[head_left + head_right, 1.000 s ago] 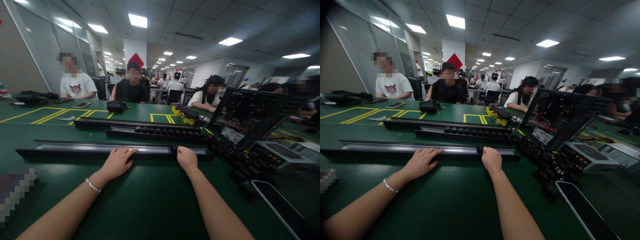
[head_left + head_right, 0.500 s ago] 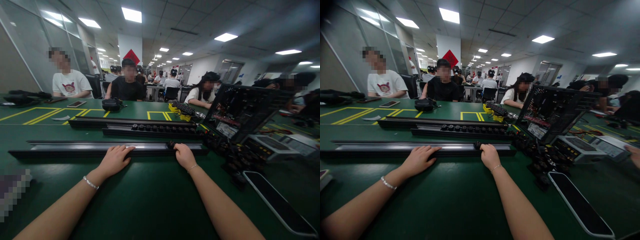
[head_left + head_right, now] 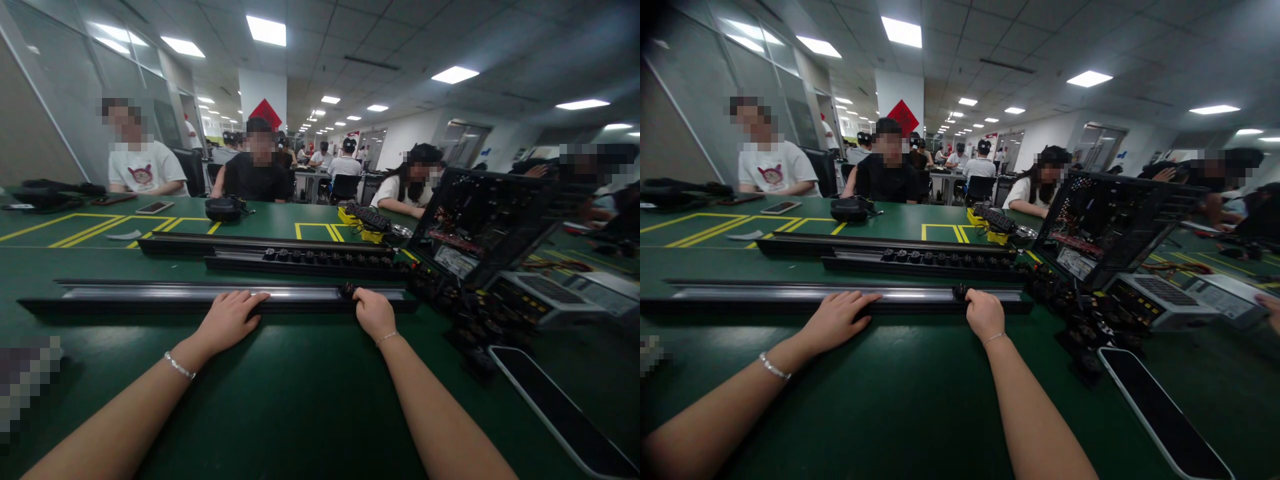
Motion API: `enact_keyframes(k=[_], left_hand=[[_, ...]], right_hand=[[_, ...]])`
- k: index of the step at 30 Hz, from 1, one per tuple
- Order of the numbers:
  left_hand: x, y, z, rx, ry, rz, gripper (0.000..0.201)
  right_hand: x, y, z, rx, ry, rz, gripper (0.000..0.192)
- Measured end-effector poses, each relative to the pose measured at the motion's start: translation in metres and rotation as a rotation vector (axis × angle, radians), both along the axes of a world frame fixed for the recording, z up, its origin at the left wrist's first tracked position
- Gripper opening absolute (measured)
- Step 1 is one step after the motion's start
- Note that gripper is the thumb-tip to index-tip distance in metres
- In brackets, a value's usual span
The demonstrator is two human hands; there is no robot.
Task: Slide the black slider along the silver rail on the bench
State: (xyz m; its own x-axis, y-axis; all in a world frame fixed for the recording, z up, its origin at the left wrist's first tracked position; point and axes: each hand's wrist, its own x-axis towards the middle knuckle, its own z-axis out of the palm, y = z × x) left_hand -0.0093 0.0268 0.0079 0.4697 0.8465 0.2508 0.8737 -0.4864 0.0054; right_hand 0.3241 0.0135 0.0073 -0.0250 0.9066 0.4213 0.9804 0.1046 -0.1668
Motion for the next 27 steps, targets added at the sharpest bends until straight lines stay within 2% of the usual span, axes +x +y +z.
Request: enact_keyframes(k=[27], left_hand=[[0.000,0.000,0.001,-0.025,-0.002,0.003,0.047]], right_hand=[[0.016,-0.002,0.003,0.000,0.015,-0.103,0.027]])
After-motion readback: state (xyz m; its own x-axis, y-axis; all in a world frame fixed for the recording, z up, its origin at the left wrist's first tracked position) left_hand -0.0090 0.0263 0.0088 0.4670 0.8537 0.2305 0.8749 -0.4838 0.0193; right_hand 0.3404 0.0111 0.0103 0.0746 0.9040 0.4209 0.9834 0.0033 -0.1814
